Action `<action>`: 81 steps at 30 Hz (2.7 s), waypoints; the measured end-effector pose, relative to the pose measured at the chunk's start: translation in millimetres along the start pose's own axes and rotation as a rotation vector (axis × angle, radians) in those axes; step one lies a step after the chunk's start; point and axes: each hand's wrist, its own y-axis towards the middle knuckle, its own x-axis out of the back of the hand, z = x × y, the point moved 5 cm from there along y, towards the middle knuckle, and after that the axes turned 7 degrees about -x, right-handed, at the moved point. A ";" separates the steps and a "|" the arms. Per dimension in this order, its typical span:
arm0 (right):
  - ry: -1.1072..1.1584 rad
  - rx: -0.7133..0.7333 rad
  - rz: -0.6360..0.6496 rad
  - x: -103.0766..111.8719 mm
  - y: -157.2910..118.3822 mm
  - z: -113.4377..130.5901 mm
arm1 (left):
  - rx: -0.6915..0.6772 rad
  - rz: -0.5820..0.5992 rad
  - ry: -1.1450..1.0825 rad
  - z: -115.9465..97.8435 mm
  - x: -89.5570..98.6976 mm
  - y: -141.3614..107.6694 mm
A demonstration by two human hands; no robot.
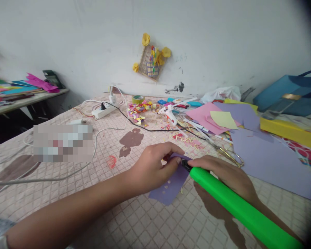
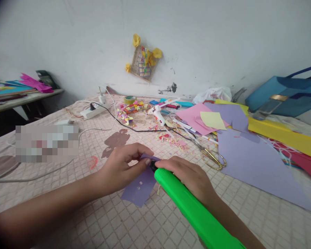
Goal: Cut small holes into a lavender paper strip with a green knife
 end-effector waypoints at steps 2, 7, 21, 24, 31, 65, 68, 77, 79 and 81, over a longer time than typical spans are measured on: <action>-0.013 -0.004 -0.009 -1.4 -0.4 0.1 | 0.034 -0.017 -0.037 0.5 -0.7 -1.1; -0.007 -0.005 -0.018 -4.5 -3.5 0.2 | 0.081 -0.091 -0.068 0.9 -1.9 -4.3; 0.123 -0.057 0.005 -7.3 -9.0 4.8 | 0.255 -0.148 -0.213 5.4 -8.2 -9.0; 0.079 -0.043 0.004 -5.9 -5.4 2.8 | 0.265 -0.069 -0.306 9.3 -8.9 -5.0; 0.031 0.019 0.060 -1.8 0.2 6.8 | 0.304 0.123 -0.485 14.0 -12.2 -0.6; 0.113 -0.319 -0.177 -8.0 -14.0 8.1 | -0.010 -0.059 -0.019 -5.5 -2.7 -1.2; 0.253 -0.412 -0.223 -10.1 -14.0 8.4 | 0.030 -0.076 0.004 -2.1 -4.1 -3.0; 0.667 -0.566 -0.238 -21.4 -14.4 2.1 | 0.188 -0.085 -0.014 -0.2 -3.7 -4.2; 0.568 -0.557 -0.218 -19.4 -14.6 3.7 | 0.215 -0.083 -0.030 0.6 -3.9 -4.8; 0.490 -0.548 -0.194 -17.5 -14.5 5.6 | 0.224 -0.091 -0.040 1.1 -4.2 -5.6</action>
